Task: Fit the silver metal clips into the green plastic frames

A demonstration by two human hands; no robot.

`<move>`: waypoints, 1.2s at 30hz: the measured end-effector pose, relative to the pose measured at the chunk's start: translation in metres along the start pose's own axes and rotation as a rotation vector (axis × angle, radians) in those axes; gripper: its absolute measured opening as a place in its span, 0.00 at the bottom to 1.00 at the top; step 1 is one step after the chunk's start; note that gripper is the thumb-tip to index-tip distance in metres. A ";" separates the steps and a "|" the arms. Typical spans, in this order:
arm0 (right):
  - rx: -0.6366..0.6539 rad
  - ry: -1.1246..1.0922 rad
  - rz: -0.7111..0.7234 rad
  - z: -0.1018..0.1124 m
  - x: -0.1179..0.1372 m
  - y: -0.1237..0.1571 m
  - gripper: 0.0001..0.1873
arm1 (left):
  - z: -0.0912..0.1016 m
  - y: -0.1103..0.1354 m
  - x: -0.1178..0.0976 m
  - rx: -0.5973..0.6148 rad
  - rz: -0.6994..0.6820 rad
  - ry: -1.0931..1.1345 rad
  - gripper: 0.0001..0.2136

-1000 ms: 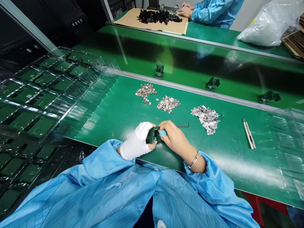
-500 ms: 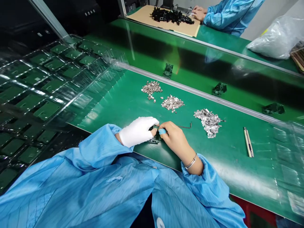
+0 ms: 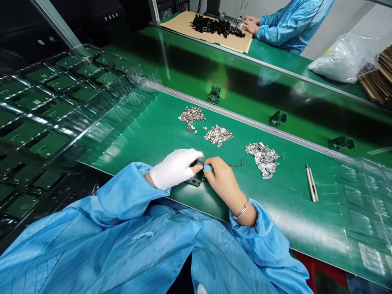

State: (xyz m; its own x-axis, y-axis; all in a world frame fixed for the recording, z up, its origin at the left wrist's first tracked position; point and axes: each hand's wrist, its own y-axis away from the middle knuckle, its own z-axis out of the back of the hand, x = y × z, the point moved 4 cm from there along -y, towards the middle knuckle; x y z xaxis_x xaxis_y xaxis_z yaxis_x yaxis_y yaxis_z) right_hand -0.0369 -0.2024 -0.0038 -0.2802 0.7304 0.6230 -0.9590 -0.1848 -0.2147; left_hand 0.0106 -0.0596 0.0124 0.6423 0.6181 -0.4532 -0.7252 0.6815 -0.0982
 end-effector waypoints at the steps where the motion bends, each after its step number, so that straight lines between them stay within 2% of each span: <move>1: -0.029 -0.011 -0.056 0.003 -0.005 0.000 0.09 | 0.002 0.002 0.003 -0.048 0.014 0.085 0.15; 3: -0.035 -0.035 -0.166 0.008 -0.016 0.001 0.09 | 0.002 0.006 0.007 -0.111 0.013 0.196 0.21; 6: 0.084 -0.037 -0.236 0.008 -0.029 0.003 0.10 | -0.009 0.012 0.006 -0.056 -0.025 0.152 0.24; 9: 0.115 0.089 -0.204 0.013 -0.040 0.004 0.12 | -0.018 0.015 0.004 -0.022 -0.005 0.085 0.23; 13: 0.104 0.324 -0.170 0.023 -0.057 0.005 0.11 | -0.021 0.016 0.008 -0.029 0.066 0.178 0.28; 16: 0.127 0.294 -0.167 0.025 -0.064 0.007 0.10 | -0.026 0.016 0.014 0.049 0.122 0.212 0.26; 19: 0.155 0.065 -0.152 0.025 -0.062 0.011 0.12 | -0.030 0.016 0.017 0.080 0.097 0.204 0.26; 22: 0.242 -0.103 -0.142 0.022 -0.055 0.014 0.14 | -0.029 0.016 0.017 0.090 0.088 0.210 0.27; 28: 0.342 -0.001 -0.157 0.017 -0.048 0.014 0.16 | -0.026 0.015 0.016 0.115 0.070 0.174 0.27; 36: 0.404 0.141 -0.144 0.016 -0.040 0.016 0.14 | -0.026 0.015 0.016 0.138 0.021 0.106 0.26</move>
State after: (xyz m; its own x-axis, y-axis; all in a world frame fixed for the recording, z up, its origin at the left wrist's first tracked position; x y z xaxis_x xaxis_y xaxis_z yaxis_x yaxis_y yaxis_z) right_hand -0.0420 -0.2449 -0.0200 -0.1607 0.8449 0.5102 -0.9351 -0.2957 0.1953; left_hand 0.0038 -0.0493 -0.0193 0.5928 0.5928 -0.5452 -0.6924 0.7208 0.0309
